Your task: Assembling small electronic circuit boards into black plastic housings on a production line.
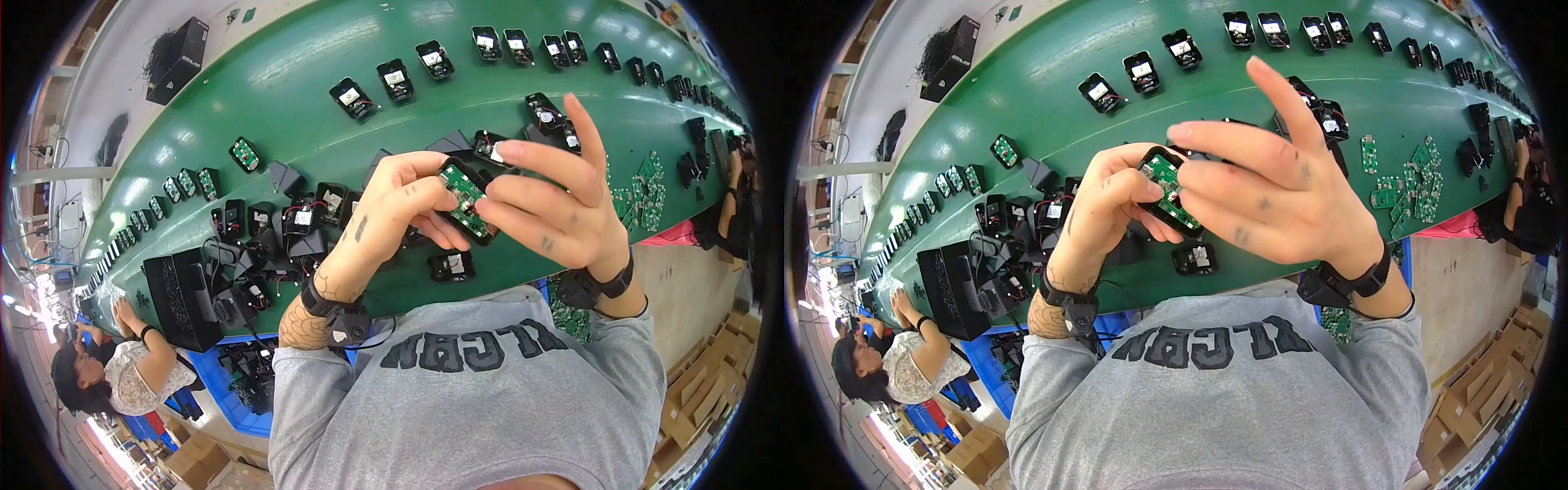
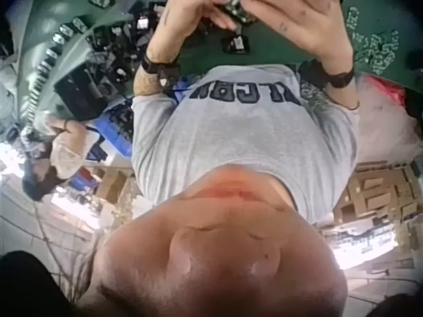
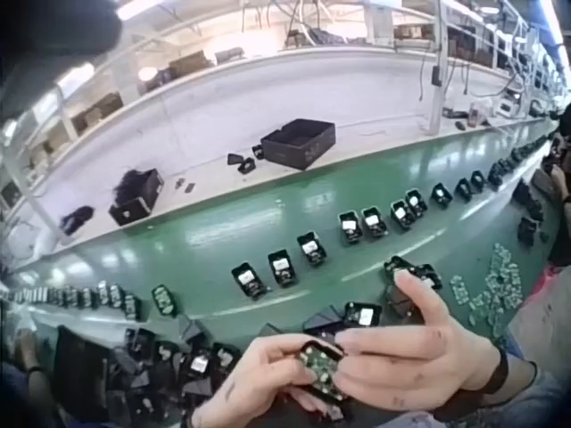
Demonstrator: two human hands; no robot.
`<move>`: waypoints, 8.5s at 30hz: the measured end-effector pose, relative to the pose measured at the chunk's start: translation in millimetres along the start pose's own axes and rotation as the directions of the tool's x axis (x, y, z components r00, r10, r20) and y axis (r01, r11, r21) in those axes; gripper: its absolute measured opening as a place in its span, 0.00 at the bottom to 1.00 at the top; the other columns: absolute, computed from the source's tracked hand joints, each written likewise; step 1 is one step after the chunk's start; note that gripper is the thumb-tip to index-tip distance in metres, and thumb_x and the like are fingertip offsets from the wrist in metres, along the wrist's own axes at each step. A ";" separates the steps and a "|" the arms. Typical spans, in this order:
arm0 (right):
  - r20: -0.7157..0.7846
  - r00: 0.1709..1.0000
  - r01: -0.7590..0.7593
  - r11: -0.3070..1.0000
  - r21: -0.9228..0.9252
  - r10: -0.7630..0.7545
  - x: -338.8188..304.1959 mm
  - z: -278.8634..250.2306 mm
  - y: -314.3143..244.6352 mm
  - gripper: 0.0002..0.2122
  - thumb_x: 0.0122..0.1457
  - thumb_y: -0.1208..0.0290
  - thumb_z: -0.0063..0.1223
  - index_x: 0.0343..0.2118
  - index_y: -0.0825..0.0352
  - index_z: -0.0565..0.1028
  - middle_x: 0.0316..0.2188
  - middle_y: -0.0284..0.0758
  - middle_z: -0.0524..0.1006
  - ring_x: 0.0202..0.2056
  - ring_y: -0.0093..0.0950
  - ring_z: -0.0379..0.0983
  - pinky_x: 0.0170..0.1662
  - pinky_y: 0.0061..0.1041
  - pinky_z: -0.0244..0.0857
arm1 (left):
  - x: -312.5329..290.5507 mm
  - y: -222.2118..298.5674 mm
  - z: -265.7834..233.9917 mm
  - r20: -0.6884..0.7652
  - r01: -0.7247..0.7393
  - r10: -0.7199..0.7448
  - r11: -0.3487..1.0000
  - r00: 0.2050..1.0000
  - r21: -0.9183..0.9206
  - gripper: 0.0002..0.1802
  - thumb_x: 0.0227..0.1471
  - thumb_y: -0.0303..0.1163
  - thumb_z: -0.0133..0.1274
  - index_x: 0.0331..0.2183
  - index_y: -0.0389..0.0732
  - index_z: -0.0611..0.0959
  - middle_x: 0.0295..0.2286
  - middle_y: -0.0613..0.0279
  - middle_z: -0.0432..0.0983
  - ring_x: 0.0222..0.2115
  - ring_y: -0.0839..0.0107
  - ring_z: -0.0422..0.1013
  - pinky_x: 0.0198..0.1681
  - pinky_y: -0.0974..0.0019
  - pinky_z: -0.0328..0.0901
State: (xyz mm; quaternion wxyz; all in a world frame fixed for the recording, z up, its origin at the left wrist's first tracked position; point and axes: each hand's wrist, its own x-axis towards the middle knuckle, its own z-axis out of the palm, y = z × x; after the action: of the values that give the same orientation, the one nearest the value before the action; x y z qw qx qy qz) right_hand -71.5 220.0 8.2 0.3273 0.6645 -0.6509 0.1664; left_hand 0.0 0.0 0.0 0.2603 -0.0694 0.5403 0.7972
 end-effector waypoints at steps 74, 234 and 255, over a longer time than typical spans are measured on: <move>-0.263 -0.077 -0.892 0.051 0.449 0.962 -210.3 -59.6 6.3 0.11 0.61 0.71 0.50 0.41 0.72 0.78 0.33 0.36 0.81 0.37 0.23 0.76 0.42 0.20 0.67 | 16.3 23.1 -229.5 -0.318 0.510 0.770 -0.011 0.553 0.860 0.17 0.41 0.32 0.54 0.36 0.35 0.83 0.31 0.47 0.80 0.36 0.55 0.76 0.40 0.58 0.69; -0.143 0.694 -0.684 0.708 0.177 0.706 -54.7 31.2 -41.8 0.13 0.44 0.75 0.64 0.36 0.59 0.83 0.43 0.36 0.76 0.49 0.36 0.69 0.50 0.34 0.64 | 35.3 -108.8 63.8 -0.177 -0.465 0.434 0.861 0.883 -0.207 0.46 0.45 0.23 0.59 0.62 0.36 0.55 0.55 0.51 0.61 0.56 0.63 0.61 0.55 0.61 0.63; 0.420 0.538 -0.499 -0.125 0.858 0.731 -82.6 32.2 -48.5 0.25 0.55 0.74 0.56 0.57 0.66 0.66 0.51 0.37 0.72 0.50 0.29 0.69 0.52 0.29 0.63 | 39.3 -121.0 71.4 -0.184 -0.538 0.615 0.771 0.766 0.340 0.30 0.57 0.17 0.45 0.60 0.35 0.60 0.47 0.53 0.69 0.44 0.69 0.70 0.46 0.67 0.70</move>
State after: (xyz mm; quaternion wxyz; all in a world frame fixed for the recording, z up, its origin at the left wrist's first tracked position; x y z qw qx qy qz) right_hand -38.8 258.5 -79.4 -0.1877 0.3030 -0.6084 0.7091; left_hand 37.9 111.4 -86.2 -0.0734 0.0232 0.6691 0.7392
